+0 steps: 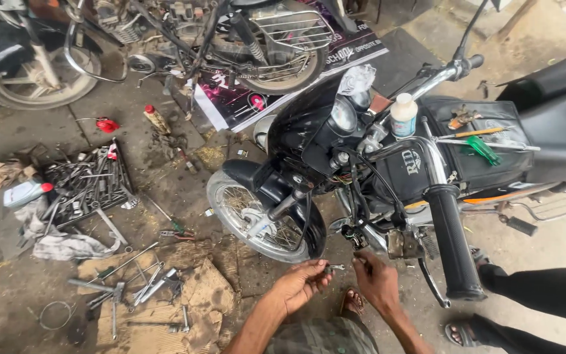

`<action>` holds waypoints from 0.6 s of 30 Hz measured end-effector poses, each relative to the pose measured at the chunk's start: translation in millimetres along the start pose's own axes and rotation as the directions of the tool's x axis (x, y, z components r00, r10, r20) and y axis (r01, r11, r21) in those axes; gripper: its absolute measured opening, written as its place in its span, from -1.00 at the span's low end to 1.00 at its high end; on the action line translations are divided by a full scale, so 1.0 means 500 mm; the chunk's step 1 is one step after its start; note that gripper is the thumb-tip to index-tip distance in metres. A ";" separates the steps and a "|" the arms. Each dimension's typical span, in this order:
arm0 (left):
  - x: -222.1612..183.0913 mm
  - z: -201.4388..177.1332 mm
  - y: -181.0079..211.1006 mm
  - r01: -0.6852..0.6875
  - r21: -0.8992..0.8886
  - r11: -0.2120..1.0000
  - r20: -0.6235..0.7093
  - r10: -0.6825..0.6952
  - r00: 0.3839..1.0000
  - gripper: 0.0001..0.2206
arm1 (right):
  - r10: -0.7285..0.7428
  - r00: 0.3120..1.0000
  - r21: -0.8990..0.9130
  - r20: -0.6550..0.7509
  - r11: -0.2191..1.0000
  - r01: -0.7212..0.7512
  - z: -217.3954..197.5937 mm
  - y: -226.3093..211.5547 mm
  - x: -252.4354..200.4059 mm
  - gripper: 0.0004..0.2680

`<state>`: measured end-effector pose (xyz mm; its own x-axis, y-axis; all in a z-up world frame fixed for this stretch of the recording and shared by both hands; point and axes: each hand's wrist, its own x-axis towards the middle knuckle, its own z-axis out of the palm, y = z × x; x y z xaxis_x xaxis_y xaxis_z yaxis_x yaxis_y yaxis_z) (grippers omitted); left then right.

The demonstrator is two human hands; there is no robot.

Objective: The person works on the handlebar area of a motorcycle, first holding a small bottle and applying its contents to a component near the front of the bike, then manipulating small parts of the lever assembly by hand, and finally using a screwdriver-like tool on the assembly while standing beside the motorcycle.

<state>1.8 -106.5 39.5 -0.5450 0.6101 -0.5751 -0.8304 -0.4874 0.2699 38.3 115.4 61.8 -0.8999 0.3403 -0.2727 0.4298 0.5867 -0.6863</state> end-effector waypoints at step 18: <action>0.087 -0.022 0.039 -0.136 -0.099 0.986 -0.191 0.115 0.975 -0.88 | -0.425 0.905 -0.438 0.027 0.809 0.393 0.037 0.019 0.141 -0.81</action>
<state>-36.8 -96.4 11.0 -0.6050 0.4193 -0.6769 -0.7330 -0.6253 0.2678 -22.7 131.4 23.5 -0.9989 0.0392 0.0269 0.0266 0.9298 -0.3670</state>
